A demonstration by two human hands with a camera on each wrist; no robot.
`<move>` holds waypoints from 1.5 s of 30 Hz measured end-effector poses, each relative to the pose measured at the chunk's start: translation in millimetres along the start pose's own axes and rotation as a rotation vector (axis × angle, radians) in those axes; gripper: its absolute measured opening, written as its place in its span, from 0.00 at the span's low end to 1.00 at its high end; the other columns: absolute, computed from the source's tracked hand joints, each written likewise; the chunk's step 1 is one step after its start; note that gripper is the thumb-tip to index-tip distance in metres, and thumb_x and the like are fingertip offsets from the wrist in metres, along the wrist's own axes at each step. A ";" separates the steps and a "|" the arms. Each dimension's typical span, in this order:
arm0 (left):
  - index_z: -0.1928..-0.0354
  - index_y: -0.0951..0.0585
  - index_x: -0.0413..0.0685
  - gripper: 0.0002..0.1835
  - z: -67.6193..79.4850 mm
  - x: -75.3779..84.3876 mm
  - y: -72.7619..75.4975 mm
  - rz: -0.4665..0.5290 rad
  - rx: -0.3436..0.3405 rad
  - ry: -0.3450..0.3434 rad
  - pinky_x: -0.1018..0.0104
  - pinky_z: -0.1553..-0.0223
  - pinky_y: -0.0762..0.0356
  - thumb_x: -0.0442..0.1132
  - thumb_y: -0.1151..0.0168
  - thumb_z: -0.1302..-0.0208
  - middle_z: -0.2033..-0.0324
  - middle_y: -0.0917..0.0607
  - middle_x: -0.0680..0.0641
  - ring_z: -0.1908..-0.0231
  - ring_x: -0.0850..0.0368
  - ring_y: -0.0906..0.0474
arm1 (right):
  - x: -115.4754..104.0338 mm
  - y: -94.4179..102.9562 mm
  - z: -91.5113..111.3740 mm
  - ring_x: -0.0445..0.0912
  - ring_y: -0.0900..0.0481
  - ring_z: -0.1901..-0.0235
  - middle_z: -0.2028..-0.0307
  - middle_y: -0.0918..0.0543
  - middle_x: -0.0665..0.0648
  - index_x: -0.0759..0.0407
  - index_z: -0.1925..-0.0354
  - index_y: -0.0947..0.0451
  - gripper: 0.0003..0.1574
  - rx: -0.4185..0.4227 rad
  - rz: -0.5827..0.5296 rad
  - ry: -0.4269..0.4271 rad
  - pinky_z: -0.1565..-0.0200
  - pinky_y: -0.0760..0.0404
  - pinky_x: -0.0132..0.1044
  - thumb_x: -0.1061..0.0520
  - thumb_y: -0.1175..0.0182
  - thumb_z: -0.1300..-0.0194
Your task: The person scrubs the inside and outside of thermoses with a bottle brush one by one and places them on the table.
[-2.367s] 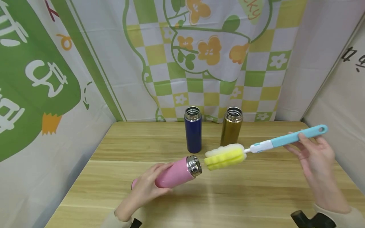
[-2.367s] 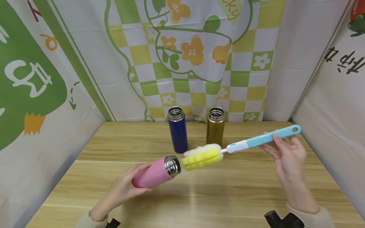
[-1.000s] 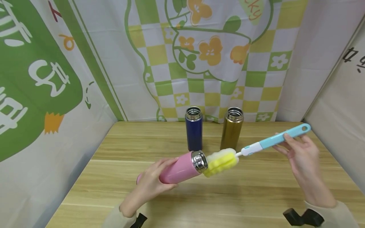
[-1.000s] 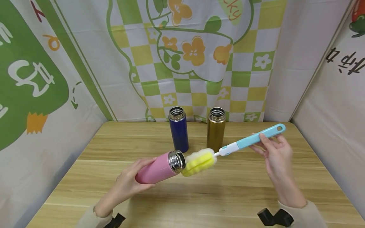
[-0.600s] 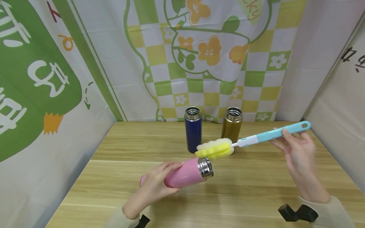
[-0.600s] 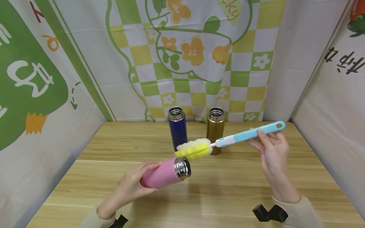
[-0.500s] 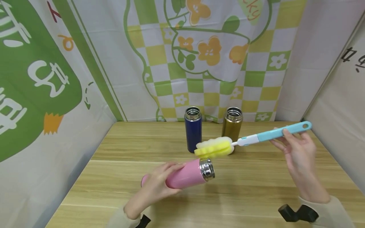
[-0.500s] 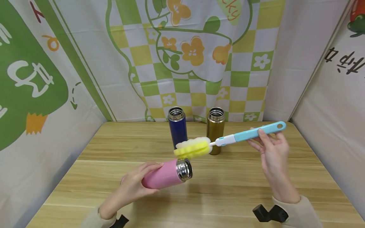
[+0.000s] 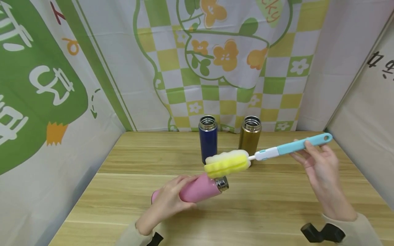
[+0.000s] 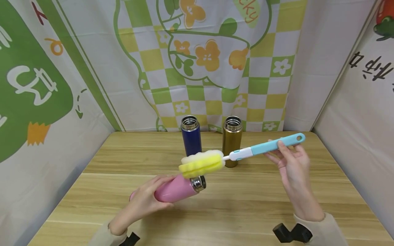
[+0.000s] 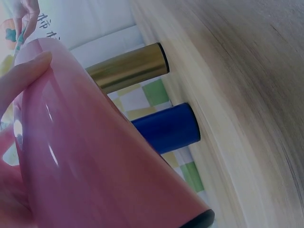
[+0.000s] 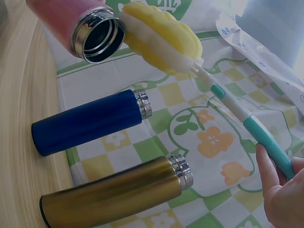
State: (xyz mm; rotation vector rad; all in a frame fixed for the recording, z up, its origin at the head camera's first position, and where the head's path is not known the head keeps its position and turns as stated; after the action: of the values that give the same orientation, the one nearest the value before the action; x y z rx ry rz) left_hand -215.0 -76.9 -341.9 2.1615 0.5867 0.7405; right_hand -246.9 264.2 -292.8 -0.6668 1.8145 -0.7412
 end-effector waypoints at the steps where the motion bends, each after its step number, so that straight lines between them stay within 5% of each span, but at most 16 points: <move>1: 0.47 0.26 0.50 0.41 0.1 -1.0 -0.2 0.005 -0.002 0.008 0.60 0.61 0.25 0.51 0.25 0.73 0.58 0.22 0.49 0.59 0.56 0.24 | 0.6 0.1 0.3 0.55 0.20 0.62 0.70 0.22 0.61 0.68 0.68 0.30 0.06 -0.004 -0.003 -0.006 0.60 0.24 0.47 0.73 0.54 0.39; 13: 0.44 0.29 0.53 0.43 4.3 -16.7 6.0 0.082 0.052 0.128 0.62 0.65 0.24 0.44 0.24 0.72 0.55 0.21 0.50 0.58 0.56 0.24 | 5.3 -1.2 2.8 0.56 0.20 0.64 0.70 0.22 0.64 0.69 0.66 0.31 0.10 -0.081 -0.033 -0.038 0.62 0.23 0.48 0.75 0.59 0.38; 25: 0.44 0.29 0.51 0.44 8.4 -24.7 9.5 0.139 0.076 0.180 0.59 0.62 0.24 0.44 0.24 0.72 0.52 0.23 0.46 0.56 0.52 0.25 | 0.3 12.7 2.8 0.54 0.19 0.66 0.71 0.21 0.63 0.69 0.66 0.29 0.10 -0.052 0.038 -0.017 0.65 0.22 0.46 0.75 0.57 0.39; 29: 0.43 0.31 0.51 0.43 11.8 -32.9 7.9 0.249 0.088 0.241 0.63 0.62 0.25 0.42 0.24 0.69 0.51 0.23 0.47 0.58 0.55 0.25 | -4.8 18.9 2.8 0.54 0.19 0.67 0.72 0.20 0.64 0.70 0.65 0.28 0.10 -0.022 0.054 0.014 0.66 0.21 0.45 0.76 0.56 0.40; 33: 0.42 0.32 0.46 0.41 11.2 -31.2 11.4 0.388 0.069 0.375 0.65 0.63 0.25 0.36 0.26 0.65 0.52 0.22 0.43 0.60 0.52 0.24 | -5.5 23.3 2.9 0.54 0.19 0.67 0.72 0.20 0.63 0.70 0.63 0.27 0.10 0.003 0.076 0.001 0.67 0.21 0.44 0.75 0.54 0.40; 41: 0.40 0.36 0.62 0.42 23.1 -53.5 -12.8 0.546 0.018 0.560 0.65 0.68 0.27 0.41 0.27 0.61 0.59 0.20 0.48 0.65 0.57 0.26 | 2.5 24.9 2.7 0.53 0.19 0.66 0.70 0.20 0.63 0.70 0.63 0.27 0.10 0.005 0.101 -0.061 0.65 0.21 0.43 0.74 0.54 0.40; 45: 0.39 0.40 0.61 0.41 25.4 -53.0 -23.5 0.727 -0.005 0.618 0.64 0.67 0.25 0.37 0.31 0.56 0.58 0.20 0.43 0.66 0.54 0.24 | 5.9 22.6 1.7 0.54 0.19 0.66 0.70 0.20 0.64 0.69 0.61 0.29 0.10 -0.006 0.091 -0.067 0.66 0.21 0.43 0.74 0.54 0.40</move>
State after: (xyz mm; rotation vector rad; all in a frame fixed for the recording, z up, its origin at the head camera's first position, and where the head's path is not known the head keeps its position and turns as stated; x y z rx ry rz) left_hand -240.5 -108.1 -390.7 2.1177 0.0584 1.8280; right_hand -249.6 274.4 -313.7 -0.6018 1.7748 -0.6455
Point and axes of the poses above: each hand's wrist, its own z-axis away from the middle knuckle, its own y-axis out of the back of the hand, x = y × z, the point moved 10 cm from there along -z, towards the middle knuckle
